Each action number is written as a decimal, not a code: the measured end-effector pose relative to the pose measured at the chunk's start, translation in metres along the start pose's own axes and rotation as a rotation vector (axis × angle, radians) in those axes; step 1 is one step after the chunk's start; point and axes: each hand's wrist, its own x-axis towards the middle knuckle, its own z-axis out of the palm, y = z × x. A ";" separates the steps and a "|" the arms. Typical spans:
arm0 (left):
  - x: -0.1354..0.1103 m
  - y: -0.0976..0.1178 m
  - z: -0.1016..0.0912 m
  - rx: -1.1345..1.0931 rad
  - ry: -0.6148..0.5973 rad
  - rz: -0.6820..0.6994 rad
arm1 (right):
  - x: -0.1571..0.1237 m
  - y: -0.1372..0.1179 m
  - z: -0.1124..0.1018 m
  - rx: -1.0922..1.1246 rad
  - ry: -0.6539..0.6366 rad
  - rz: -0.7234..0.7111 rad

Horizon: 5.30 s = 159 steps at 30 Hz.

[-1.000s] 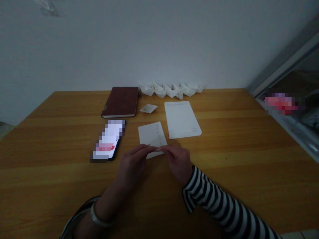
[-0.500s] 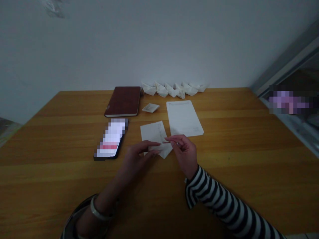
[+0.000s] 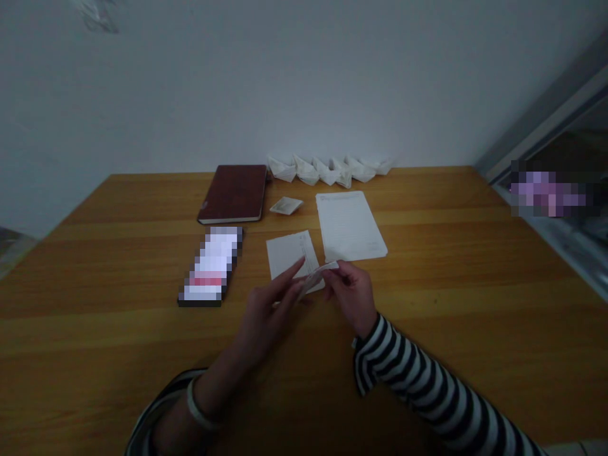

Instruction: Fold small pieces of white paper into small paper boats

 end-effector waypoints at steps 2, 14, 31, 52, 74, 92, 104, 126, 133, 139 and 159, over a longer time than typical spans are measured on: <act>0.002 0.000 -0.001 -0.034 -0.053 -0.037 | 0.000 0.000 0.001 0.057 -0.035 0.012; 0.001 -0.005 -0.001 0.178 -0.072 0.124 | -0.007 -0.005 0.005 -0.134 -0.123 -0.198; -0.012 -0.007 0.011 0.629 0.090 0.394 | -0.023 0.005 0.015 -0.379 -0.173 -0.365; 0.004 0.001 0.012 -0.318 -0.019 -0.207 | -0.015 -0.008 0.010 -0.001 0.032 -0.148; 0.011 -0.002 0.005 -0.933 0.001 -0.536 | -0.008 -0.004 0.008 0.093 0.069 -0.116; 0.008 -0.008 0.010 -0.767 -0.037 -0.373 | -0.011 -0.004 0.009 -0.053 0.073 -0.032; -0.001 0.001 0.020 -0.404 0.153 -0.268 | -0.023 -0.008 0.018 -0.309 0.037 -0.217; -0.006 0.009 0.020 -0.029 0.069 0.176 | -0.002 -0.010 -0.001 0.821 -0.265 0.578; 0.004 0.009 0.012 -0.408 0.095 -0.205 | -0.005 -0.011 0.001 0.641 -0.558 0.608; 0.008 0.007 0.009 -0.470 0.295 -0.301 | -0.013 -0.006 0.016 0.484 -0.258 0.318; 0.004 0.015 0.010 -0.161 0.141 -0.224 | -0.015 -0.009 0.015 0.129 -0.177 0.161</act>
